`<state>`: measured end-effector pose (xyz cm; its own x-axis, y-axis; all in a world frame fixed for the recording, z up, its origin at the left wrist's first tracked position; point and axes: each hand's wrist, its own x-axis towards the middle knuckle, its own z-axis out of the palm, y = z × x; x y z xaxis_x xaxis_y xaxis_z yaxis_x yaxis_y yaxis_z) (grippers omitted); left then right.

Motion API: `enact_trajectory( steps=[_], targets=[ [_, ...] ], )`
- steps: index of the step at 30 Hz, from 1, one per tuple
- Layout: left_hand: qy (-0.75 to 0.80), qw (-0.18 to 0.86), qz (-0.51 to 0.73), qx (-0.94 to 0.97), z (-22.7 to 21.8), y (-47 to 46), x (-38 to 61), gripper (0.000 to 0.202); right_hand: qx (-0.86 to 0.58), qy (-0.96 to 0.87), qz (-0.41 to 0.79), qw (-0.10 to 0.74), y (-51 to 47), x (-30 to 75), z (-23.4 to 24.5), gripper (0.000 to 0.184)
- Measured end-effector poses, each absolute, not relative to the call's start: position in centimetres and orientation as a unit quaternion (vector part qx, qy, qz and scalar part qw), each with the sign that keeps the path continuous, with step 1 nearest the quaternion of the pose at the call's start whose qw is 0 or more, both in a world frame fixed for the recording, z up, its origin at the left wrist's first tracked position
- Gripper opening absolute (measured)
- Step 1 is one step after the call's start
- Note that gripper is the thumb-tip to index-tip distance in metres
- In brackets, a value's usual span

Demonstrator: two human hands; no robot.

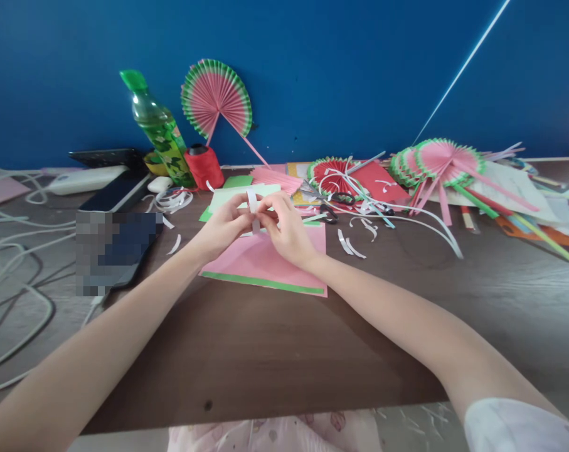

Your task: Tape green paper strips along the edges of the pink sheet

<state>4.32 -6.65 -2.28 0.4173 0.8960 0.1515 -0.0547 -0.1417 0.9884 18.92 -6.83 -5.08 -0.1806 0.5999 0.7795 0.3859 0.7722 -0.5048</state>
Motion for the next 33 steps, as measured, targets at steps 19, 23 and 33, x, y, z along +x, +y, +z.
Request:
enact_trajectory(
  steps=[19,23,33],
  targets=[
    [0.303,0.635,0.466,0.536,-2.5,-5.8,4.0,0.028,-0.311,-0.768,0.106,0.55,-7.2,18.6,-5.0,0.009],
    [0.303,0.638,0.44,0.555,-2.3,-6.0,4.0,0.041,-0.315,-0.758,0.124,0.558,-7.1,18.6,-5.0,0.008],
    [0.29,0.619,0.429,0.591,-2.4,-5.8,3.4,0.045,-0.305,-0.782,0.11,0.532,-7.5,18.4,-5.3,0.008]
  ],
)
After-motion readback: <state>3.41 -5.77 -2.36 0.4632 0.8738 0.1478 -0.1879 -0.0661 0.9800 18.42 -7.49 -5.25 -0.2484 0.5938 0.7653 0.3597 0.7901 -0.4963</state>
